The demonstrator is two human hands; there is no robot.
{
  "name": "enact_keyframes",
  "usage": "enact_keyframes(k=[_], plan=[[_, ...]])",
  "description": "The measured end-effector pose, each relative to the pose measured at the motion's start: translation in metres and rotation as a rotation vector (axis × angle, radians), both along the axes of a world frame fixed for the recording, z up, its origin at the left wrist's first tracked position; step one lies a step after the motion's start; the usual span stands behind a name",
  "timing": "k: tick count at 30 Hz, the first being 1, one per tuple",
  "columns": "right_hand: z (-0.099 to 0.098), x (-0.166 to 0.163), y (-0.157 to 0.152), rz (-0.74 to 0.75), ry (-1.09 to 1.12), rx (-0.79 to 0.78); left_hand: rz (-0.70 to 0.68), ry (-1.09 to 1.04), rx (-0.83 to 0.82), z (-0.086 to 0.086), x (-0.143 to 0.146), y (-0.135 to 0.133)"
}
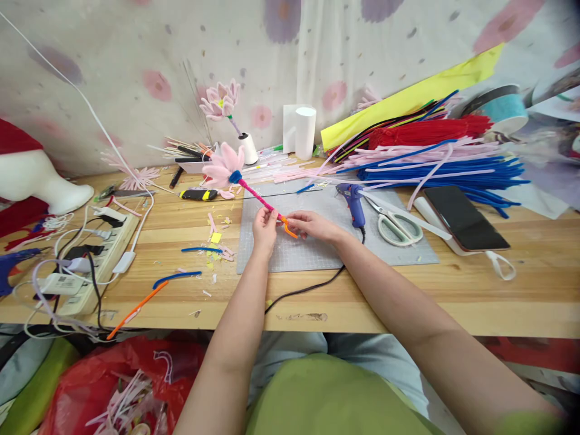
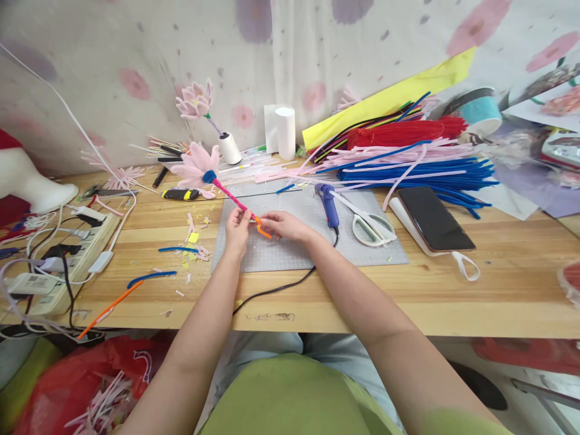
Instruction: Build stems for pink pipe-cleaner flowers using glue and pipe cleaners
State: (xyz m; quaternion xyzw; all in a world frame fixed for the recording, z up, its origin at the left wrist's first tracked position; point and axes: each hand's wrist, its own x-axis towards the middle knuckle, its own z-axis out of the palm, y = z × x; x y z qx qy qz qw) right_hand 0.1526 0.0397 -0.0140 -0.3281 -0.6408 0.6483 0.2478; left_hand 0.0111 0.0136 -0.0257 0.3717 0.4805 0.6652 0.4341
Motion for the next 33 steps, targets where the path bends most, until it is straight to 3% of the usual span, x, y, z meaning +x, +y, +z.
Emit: enact_keyframes(k=[3, 6, 9, 12, 15, 19, 23, 33], plan=[[0.002, -0.002, -0.003, 0.054, 0.009, -0.072, 0.009, -0.003, -0.01, -0.001, 0.0, 0.0], [-0.005, -0.005, 0.0, -0.053, -0.042, -0.038, 0.0, 0.018, -0.02, -0.002, 0.0, 0.0], [-0.016, -0.007, 0.005, -0.156, -0.128, 0.076, -0.009, 0.072, -0.002, -0.005, -0.001, 0.002], [-0.022, -0.007, 0.008, -0.169, -0.162, 0.264, -0.006, 0.15, 0.011, -0.008, -0.001, 0.003], [-0.021, -0.006, 0.007, -0.145, -0.187, 0.42, 0.002, 0.26, 0.037, -0.011, -0.001, 0.003], [-0.017, -0.008, 0.004, -0.177, -0.223, 0.51, 0.055, 0.455, 0.057, -0.011, -0.003, 0.001], [-0.018, -0.013, 0.0, -0.279, -0.205, 0.431, 0.09, 0.5, 0.074, -0.011, -0.003, 0.0], [-0.02, -0.015, 0.0, -0.276, -0.067, 0.217, -0.025, 0.182, 0.048, -0.004, 0.001, -0.001]])
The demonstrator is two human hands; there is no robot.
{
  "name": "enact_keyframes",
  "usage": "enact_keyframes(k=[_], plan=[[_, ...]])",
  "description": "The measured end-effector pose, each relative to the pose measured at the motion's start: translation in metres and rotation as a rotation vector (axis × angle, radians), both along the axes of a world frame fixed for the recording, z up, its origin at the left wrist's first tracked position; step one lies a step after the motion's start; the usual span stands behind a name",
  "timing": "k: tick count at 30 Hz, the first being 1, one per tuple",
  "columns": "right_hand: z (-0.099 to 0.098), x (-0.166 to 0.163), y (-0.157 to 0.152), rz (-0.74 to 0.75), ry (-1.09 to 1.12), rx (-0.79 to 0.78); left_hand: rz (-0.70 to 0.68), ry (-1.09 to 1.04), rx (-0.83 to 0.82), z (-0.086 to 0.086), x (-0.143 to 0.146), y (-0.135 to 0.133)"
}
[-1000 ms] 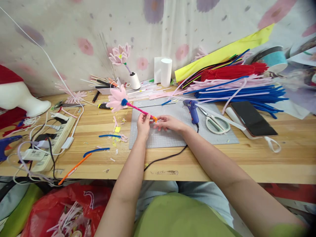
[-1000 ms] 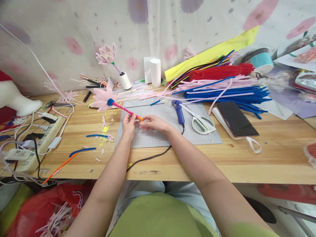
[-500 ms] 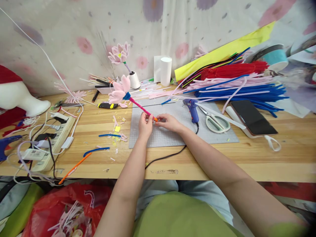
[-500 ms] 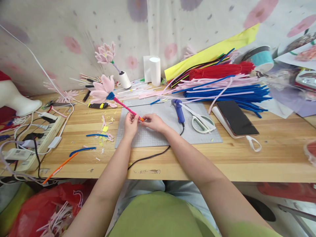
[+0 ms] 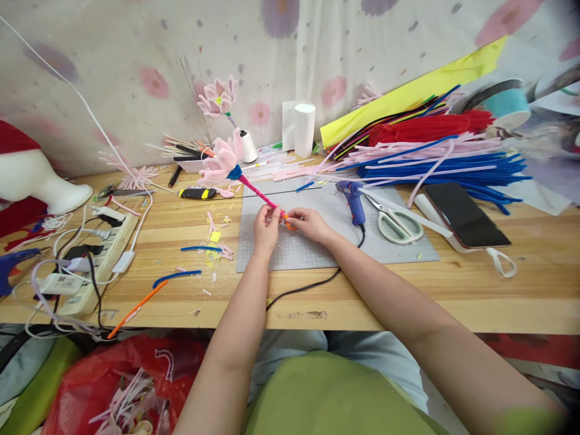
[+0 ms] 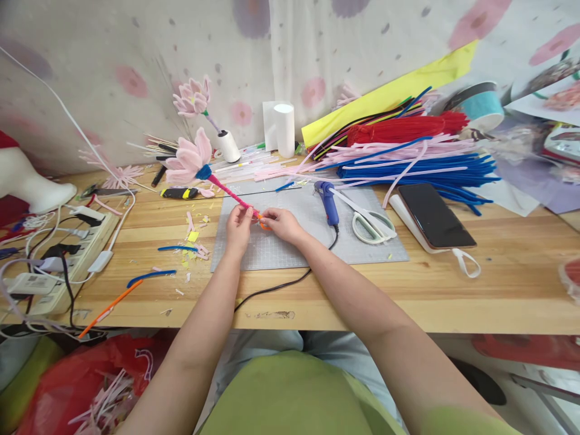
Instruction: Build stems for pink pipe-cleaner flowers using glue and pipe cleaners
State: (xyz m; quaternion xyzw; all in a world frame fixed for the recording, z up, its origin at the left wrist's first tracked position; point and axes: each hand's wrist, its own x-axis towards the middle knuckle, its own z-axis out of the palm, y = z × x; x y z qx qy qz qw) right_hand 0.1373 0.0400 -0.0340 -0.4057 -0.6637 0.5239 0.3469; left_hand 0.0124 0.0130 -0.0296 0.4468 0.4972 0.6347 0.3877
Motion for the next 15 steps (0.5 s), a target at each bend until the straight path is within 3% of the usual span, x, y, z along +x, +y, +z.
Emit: enact_keyframes(k=[6, 11, 13, 15], plan=[[0.004, 0.001, -0.002, 0.12, 0.008, -0.091, -0.008, -0.131, -0.037, 0.0, 0.0, 0.001], [0.013, 0.012, 0.002, -0.003, -0.418, 0.334, -0.001, -0.169, -0.039, -0.002, -0.003, 0.004], [0.015, 0.017, 0.005, -0.058, -0.498, 0.408, 0.023, -0.154, -0.017, -0.003, -0.004, 0.005], [0.015, 0.019, 0.008, -0.055, -0.455, 0.383, 0.048, -0.142, 0.005, -0.005, -0.004, 0.007]])
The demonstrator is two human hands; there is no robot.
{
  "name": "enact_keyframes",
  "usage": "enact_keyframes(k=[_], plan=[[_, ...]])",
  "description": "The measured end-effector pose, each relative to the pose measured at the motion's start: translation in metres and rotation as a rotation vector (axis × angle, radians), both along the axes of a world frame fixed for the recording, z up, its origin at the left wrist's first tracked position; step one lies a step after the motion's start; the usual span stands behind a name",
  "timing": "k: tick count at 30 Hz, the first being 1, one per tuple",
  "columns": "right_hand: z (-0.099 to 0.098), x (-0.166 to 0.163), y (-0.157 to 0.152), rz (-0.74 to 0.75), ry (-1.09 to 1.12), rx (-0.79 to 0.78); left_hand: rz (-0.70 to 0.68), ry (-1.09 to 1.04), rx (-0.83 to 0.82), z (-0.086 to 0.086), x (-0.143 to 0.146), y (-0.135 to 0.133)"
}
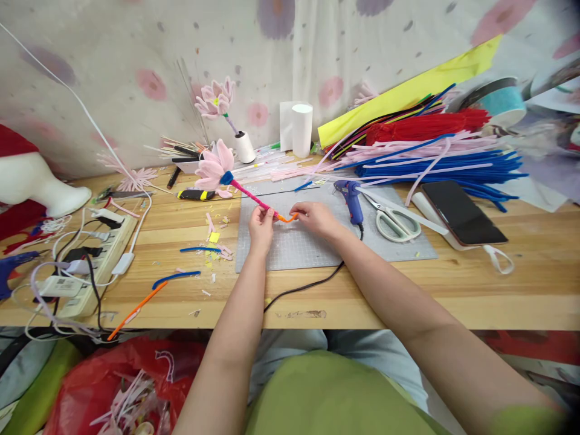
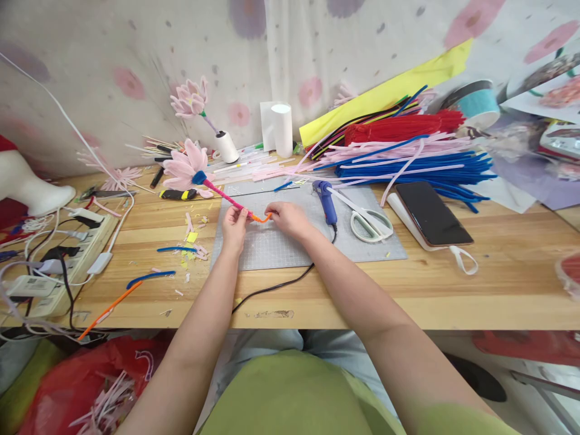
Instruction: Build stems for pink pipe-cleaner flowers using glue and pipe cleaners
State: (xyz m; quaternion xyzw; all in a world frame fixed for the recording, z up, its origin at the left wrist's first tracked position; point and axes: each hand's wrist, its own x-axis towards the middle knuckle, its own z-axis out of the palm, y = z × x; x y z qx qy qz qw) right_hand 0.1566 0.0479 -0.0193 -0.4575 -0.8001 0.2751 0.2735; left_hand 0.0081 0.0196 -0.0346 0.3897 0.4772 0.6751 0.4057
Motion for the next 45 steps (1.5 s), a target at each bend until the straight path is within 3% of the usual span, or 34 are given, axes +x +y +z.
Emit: enact_keyframes(k=[2, 7, 9, 11, 13, 15, 18, 20, 22, 24, 25, 28, 31, 32, 34, 36, 38, 41, 43, 45], plan=[[-0.001, 0.0, 0.001, 0.045, 0.125, -0.128, 0.016, -0.002, 0.014, -0.001, 0.0, 0.001], [0.001, -0.006, -0.002, 0.088, 0.518, -0.766, 0.019, -0.053, 0.01, 0.001, 0.0, 0.0], [0.004, -0.007, -0.003, 0.098, 0.62, -0.897, 0.005, -0.063, 0.006, 0.001, 0.0, 0.001], [0.006, -0.008, -0.003, 0.056, 0.697, -0.865, 0.011, -0.049, 0.009, 0.0, 0.0, 0.001], [0.006, -0.009, -0.005, 0.027, 0.763, -0.727, 0.044, -0.036, 0.016, 0.0, 0.002, 0.002], [0.004, -0.009, -0.006, 0.121, 0.74, -0.631, 0.077, -0.049, 0.014, 0.0, 0.004, 0.002], [-0.002, -0.007, -0.004, 0.303, 0.492, -0.612, 0.052, -0.11, -0.019, 0.001, 0.006, 0.001], [-0.003, -0.004, 0.001, 0.199, 0.334, -0.542, -0.014, -0.145, -0.046, 0.002, 0.006, 0.001], [-0.002, -0.001, 0.005, -0.042, 0.282, -0.36, -0.077, -0.147, -0.061, 0.002, 0.006, 0.001], [0.004, 0.001, 0.005, -0.193, 0.349, -0.188, -0.082, -0.117, -0.055, 0.002, 0.005, 0.002], [0.007, 0.003, 0.004, -0.181, 0.42, -0.165, -0.057, -0.101, -0.045, 0.001, 0.005, 0.002], [0.012, 0.004, -0.003, 0.11, 0.587, -0.354, 0.058, -0.097, -0.019, 0.001, 0.005, 0.004], [0.007, 0.003, -0.004, 0.332, 0.468, -0.608, 0.068, -0.178, -0.035, 0.002, 0.004, 0.002], [0.004, 0.002, -0.002, 0.299, 0.4, -0.637, 0.04, -0.211, -0.045, 0.003, 0.003, 0.001], [0.001, 0.001, 0.002, 0.087, 0.339, -0.549, -0.038, -0.251, -0.062, 0.004, 0.002, 0.0], [0.003, 0.001, 0.005, -0.155, 0.42, -0.344, -0.088, -0.23, -0.066, 0.003, 0.001, 0.0], [0.009, 0.002, 0.003, -0.207, 0.581, -0.226, -0.059, -0.169, -0.05, 0.002, 0.001, 0.002], [0.016, 0.006, -0.006, 0.095, 0.694, -0.392, 0.048, -0.093, -0.012, 0.001, 0.003, 0.004], [0.014, 0.008, -0.01, 0.34, 0.564, -0.579, 0.081, -0.093, -0.002, 0.001, 0.005, 0.003], [0.008, 0.007, -0.009, 0.421, 0.354, -0.665, 0.06, -0.154, -0.008, 0.003, 0.005, 0.002]])
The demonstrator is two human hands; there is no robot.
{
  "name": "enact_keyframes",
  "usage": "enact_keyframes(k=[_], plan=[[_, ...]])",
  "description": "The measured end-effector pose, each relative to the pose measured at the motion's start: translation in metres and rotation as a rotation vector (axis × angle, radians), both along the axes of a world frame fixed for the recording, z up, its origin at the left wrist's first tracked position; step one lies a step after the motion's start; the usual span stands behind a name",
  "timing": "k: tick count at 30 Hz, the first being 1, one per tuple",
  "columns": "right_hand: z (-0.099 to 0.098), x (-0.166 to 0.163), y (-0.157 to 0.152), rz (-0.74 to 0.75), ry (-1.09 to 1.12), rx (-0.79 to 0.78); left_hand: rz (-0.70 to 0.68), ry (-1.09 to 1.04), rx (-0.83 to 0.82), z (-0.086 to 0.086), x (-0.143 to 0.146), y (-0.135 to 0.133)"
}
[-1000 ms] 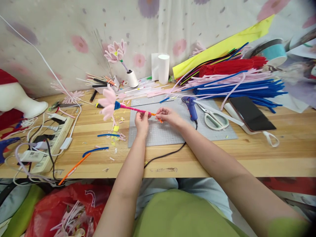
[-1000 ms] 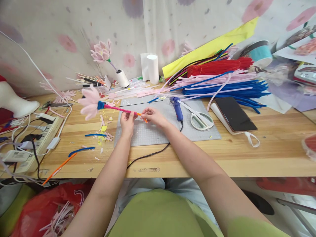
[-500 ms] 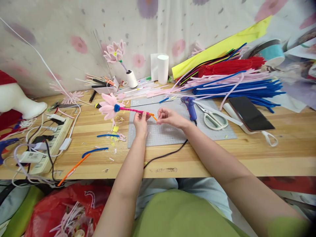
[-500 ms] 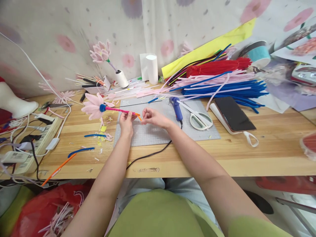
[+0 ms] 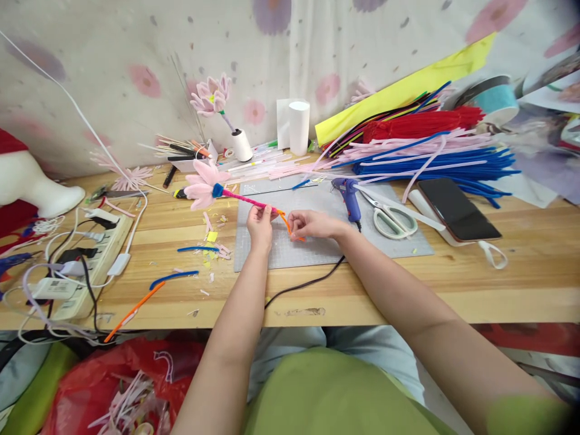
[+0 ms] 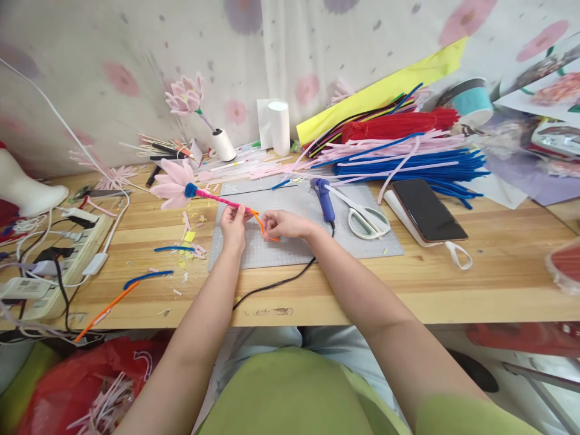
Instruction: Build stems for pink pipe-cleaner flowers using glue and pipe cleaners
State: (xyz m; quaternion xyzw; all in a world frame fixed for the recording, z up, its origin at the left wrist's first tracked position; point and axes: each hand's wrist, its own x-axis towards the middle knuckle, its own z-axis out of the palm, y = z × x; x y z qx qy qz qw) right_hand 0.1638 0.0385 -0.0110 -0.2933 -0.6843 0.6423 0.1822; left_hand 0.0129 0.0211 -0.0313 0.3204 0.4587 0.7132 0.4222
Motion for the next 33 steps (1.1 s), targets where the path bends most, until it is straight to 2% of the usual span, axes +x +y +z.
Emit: enact_keyframes(k=[1, 2, 4, 6, 7, 8, 9, 11, 13, 14, 15, 16, 17, 19, 21, 23, 25, 27, 29, 30, 31, 32, 33], plan=[[-0.003, -0.001, 0.002, -0.043, -0.092, 0.04, -0.034, -0.044, -0.005, 0.001, 0.0, -0.001], [-0.004, -0.003, 0.005, -0.166, -0.163, 0.109, -0.081, -0.084, -0.012, 0.002, -0.001, -0.002], [-0.004, -0.006, 0.01, -0.544, -0.201, 0.282, -0.185, -0.117, -0.026, 0.003, -0.002, -0.003], [0.001, -0.008, 0.012, -0.829, -0.07, 0.382, -0.238, -0.083, -0.034, 0.002, -0.003, -0.003], [0.004, -0.007, 0.012, -0.86, 0.038, 0.377, -0.226, -0.054, -0.033, 0.001, -0.003, -0.001], [0.007, -0.006, 0.01, -0.814, 0.147, 0.341, -0.189, -0.028, -0.029, 0.0, -0.003, 0.0], [0.009, -0.004, 0.008, -0.705, 0.23, 0.282, -0.136, -0.011, -0.023, -0.001, -0.002, 0.002], [0.01, -0.001, 0.002, -0.38, 0.274, 0.144, -0.018, -0.013, -0.008, -0.002, -0.002, 0.004], [0.007, 0.002, -0.001, -0.071, 0.153, 0.052, 0.041, -0.074, -0.004, 0.0, -0.003, 0.005], [0.004, 0.002, -0.001, 0.022, 0.054, 0.044, 0.031, -0.12, -0.006, 0.001, -0.004, 0.004], [0.001, 0.002, 0.001, 0.043, -0.051, 0.076, -0.003, -0.167, -0.01, 0.003, -0.005, 0.003], [-0.001, 0.001, 0.004, -0.018, -0.149, 0.149, -0.055, -0.206, -0.018, 0.004, -0.006, 0.001], [-0.003, 0.0, 0.007, -0.147, -0.228, 0.253, -0.119, -0.229, -0.029, 0.006, -0.007, 0.0], [-0.004, -0.002, 0.013, -0.516, -0.293, 0.481, -0.235, -0.22, -0.053, 0.007, -0.008, -0.002], [-0.001, -0.002, 0.016, -0.833, -0.227, 0.61, -0.278, -0.155, -0.069, 0.005, -0.009, -0.001], [0.004, -0.002, 0.013, -0.946, -0.069, 0.594, -0.218, -0.07, -0.074, 0.0, -0.009, 0.002], [0.01, -0.003, 0.006, -0.825, 0.107, 0.485, -0.086, 0.017, -0.06, -0.004, -0.01, 0.006], [0.013, -0.004, -0.003, -0.506, 0.196, 0.34, 0.042, 0.072, -0.023, -0.005, -0.012, 0.008], [0.012, -0.005, -0.009, -0.151, 0.127, 0.232, 0.101, 0.038, 0.01, -0.004, -0.014, 0.008], [0.01, -0.006, -0.01, -0.038, 0.042, 0.224, 0.093, -0.016, 0.015, -0.002, -0.015, 0.008], [0.007, -0.006, -0.009, -0.002, -0.058, 0.256, 0.063, -0.083, 0.012, 0.0, -0.016, 0.007], [0.004, -0.006, -0.006, -0.044, -0.158, 0.318, 0.017, -0.149, 0.004, 0.003, -0.017, 0.006], [0.001, -0.006, -0.002, -0.154, -0.243, 0.397, -0.038, -0.2, -0.006, 0.005, -0.017, 0.004]])
